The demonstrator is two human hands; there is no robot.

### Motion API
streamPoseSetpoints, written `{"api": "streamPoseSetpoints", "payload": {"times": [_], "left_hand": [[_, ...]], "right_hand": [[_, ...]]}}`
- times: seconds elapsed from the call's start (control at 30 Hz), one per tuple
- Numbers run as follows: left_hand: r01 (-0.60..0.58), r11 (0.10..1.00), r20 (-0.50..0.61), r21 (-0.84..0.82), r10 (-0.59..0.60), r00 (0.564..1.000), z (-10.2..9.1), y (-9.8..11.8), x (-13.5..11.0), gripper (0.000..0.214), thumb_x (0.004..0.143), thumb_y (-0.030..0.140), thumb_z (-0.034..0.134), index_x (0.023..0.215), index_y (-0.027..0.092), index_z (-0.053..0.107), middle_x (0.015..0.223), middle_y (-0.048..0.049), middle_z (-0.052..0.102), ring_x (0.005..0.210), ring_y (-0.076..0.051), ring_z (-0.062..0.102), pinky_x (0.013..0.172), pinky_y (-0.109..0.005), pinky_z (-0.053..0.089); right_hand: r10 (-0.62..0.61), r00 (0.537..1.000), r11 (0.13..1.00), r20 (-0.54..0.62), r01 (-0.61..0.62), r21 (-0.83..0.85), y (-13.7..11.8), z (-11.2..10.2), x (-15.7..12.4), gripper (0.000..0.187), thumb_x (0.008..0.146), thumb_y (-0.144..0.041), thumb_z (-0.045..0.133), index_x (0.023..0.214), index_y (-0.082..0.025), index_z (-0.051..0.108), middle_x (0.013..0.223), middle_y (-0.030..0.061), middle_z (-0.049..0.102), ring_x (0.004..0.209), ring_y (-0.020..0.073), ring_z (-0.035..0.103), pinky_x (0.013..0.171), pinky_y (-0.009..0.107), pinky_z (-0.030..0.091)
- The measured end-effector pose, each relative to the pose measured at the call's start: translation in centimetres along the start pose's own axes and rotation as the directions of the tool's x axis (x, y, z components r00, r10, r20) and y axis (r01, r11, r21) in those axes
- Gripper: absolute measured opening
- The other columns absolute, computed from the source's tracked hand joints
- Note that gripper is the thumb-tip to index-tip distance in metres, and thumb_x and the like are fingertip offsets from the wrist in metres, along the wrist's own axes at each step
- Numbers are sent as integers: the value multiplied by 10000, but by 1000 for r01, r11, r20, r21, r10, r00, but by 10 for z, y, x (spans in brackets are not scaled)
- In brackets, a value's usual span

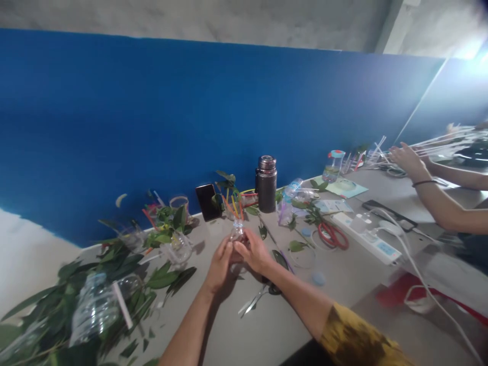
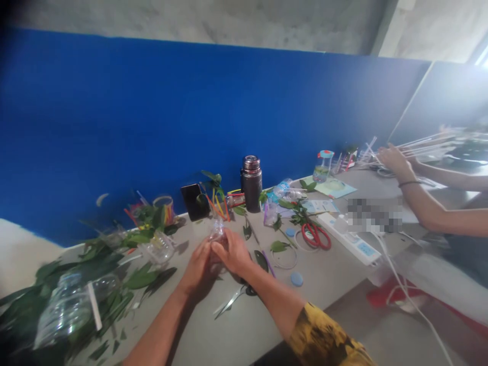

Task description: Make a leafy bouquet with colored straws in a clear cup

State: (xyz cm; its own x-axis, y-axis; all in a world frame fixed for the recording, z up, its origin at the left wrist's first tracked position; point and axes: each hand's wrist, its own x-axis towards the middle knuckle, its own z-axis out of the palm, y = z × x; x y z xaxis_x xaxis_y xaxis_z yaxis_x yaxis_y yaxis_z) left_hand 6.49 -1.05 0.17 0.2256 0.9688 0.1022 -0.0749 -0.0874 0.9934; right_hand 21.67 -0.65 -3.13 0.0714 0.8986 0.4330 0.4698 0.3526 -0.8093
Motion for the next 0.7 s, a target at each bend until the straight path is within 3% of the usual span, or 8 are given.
{"api": "streamPoseSetpoints", "payload": {"times": [0.13, 0.33, 0.47, 0.6, 0.7], "left_hand": [[-36, 998, 71, 50, 33, 997, 3, -6, 2, 466, 844, 483, 786, 1242, 248, 723, 1306, -116, 741, 1180, -296, 693, 1009, -432, 572], [-62, 978, -13, 201, 66, 998, -5, -12, 11, 613, 673, 381, 891, 1228, 203, 698, 1270, -128, 752, 1213, -339, 680, 1132, -499, 488], [-58, 987, -104, 152, 74, 992, -9, -18, 12, 538, 717, 337, 837, 1215, 224, 670, 1239, -104, 747, 1173, -298, 689, 1108, -450, 494], [-37, 996, -169, 86, 51, 984, -14, -27, 15, 386, 766, 295, 755, 1130, 244, 638, 1132, -62, 725, 1079, -250, 690, 998, -394, 525], [-64, 990, -164, 128, 85, 983, -16, -30, 18, 333, 752, 262, 715, 1068, 245, 611, 1045, -43, 695, 1010, -252, 674, 966, -420, 524]], "right_hand": [[-63, 997, 996, -33, 61, -59, 6, -1, 3, 279, 1043, -372, 519, 1159, -190, 696, 1057, 120, 722, 987, 266, 647, 932, 396, 518], [-97, 995, 994, -17, 97, -44, 6, -3, 5, 338, 1082, -406, 467, 1112, -214, 744, 969, 100, 726, 921, 251, 661, 865, 369, 530], [-51, 995, 999, -83, 49, -20, 6, -2, 5, 314, 1059, -339, 485, 1120, -212, 766, 1084, 122, 781, 1025, 255, 709, 942, 369, 535], [128, 991, 988, 41, -123, -96, 4, -5, 5, 283, 1026, -256, 510, 961, -226, 784, 804, 50, 772, 779, 214, 718, 763, 294, 519], [170, 975, 971, 143, -141, -195, 2, -7, 2, 341, 1058, -243, 455, 1007, -233, 792, 749, 36, 759, 709, 203, 705, 678, 272, 471]]}}
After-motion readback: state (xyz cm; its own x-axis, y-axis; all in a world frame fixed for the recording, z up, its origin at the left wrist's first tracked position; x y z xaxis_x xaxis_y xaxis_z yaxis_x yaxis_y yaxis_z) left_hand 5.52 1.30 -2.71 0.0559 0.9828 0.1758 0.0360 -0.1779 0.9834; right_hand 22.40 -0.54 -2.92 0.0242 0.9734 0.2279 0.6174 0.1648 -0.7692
